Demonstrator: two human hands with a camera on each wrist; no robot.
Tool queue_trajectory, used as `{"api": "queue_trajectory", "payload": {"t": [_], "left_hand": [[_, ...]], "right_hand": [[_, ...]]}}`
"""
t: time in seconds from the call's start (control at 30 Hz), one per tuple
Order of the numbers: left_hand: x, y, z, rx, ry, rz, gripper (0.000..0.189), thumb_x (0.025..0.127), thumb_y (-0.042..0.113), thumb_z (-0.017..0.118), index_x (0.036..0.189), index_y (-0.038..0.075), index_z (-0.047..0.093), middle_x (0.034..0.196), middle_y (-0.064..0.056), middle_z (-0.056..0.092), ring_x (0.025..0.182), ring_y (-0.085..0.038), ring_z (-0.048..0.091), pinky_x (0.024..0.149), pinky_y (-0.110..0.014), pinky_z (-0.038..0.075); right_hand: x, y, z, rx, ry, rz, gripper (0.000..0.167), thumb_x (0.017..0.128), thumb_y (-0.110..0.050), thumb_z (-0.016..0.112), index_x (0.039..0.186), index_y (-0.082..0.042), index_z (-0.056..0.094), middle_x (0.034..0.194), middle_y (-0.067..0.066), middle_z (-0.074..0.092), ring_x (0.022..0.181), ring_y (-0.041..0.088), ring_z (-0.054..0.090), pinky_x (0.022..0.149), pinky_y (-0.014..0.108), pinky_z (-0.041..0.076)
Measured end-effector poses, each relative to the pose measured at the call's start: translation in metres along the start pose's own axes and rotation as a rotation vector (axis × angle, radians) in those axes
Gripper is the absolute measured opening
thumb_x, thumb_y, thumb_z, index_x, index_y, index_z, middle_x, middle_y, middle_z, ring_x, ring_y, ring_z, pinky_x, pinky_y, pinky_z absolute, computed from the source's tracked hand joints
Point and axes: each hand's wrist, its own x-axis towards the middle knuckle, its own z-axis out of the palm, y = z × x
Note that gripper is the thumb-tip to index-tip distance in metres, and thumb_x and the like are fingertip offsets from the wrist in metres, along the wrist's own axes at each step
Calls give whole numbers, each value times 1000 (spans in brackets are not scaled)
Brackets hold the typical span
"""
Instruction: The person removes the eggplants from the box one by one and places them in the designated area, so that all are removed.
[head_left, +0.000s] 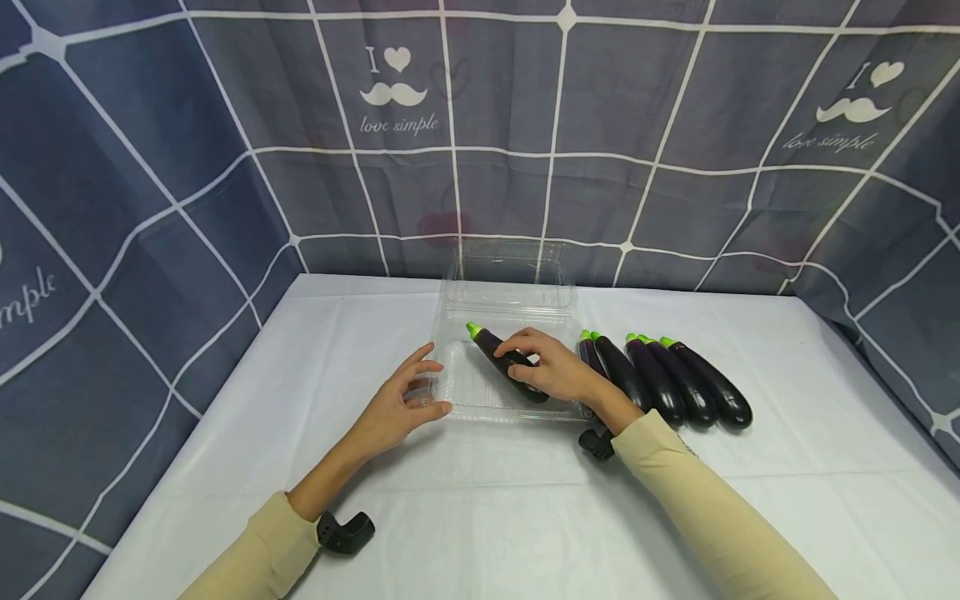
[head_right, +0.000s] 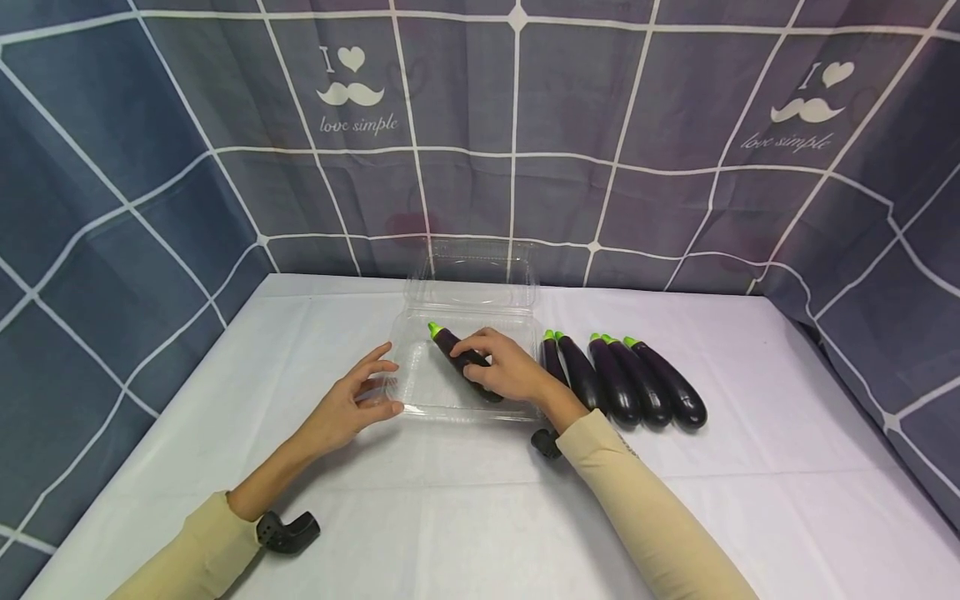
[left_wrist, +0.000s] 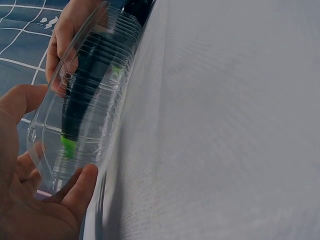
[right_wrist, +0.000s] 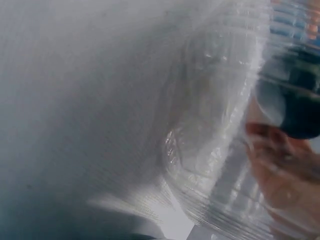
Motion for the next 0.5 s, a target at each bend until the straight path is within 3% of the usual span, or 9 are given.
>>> {"api": "queue_trajectory", "payload": {"t": [0.2,0.5], "left_hand": [[0,0,0,6,2,-5,56,85,14,79,132,0,54,162,-1,20,131,-38,42,105,-46,43],[0,1,0,5,2,-5,56,85,14,79,133,-1,54,162,0,20,132,-38,40,105,-46,42]], "right_hand": [[-1,0,0,32,0,50,30,94,-8,59,123,-12,67,128,4,61,123,29,50,86,40,49],[-3,0,0,63,64,25,29,95,-7,58,122,-11,66,130,7,58,116,31,51,83,42,49]]}}
